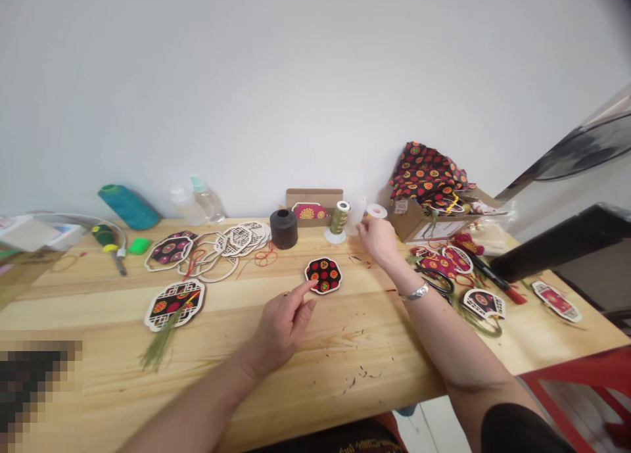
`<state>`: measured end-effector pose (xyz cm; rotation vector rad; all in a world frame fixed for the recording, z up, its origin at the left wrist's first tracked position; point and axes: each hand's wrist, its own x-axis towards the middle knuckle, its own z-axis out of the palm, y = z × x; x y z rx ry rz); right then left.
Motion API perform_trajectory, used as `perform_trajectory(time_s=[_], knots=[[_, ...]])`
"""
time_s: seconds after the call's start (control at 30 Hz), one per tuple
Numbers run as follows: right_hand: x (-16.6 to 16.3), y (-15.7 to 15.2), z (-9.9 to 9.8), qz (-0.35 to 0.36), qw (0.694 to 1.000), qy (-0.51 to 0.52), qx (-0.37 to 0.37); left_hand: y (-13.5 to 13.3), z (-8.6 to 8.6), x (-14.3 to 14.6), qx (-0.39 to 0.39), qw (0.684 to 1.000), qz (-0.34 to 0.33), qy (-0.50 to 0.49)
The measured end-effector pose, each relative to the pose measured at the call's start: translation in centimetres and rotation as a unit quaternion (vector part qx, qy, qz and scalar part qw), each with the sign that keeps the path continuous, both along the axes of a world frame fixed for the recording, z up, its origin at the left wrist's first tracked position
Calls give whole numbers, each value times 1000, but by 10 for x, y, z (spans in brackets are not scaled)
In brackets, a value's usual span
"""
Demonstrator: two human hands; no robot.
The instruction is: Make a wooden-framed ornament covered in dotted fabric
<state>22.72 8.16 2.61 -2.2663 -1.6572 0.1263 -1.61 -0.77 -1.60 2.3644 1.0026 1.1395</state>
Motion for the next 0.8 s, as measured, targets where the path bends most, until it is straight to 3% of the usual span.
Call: perform_trajectory(time_s=[0.27, 0.5, 0.63, 0.8], knots=[[-26, -6, -17, 18, 997, 36, -61, 1, -3, 1, -4, 1000, -2, 0], [-27, 1, -28, 5, 995, 99, -28, 3, -6, -1, -2, 1000, 5, 1], [-18, 2, -15, 3, 984, 177, 26, 4, -7, 0, 20, 1000, -2, -3], [-8, 12, 24, 6, 943, 310, 120, 4, -7, 0, 32, 999, -7, -2]])
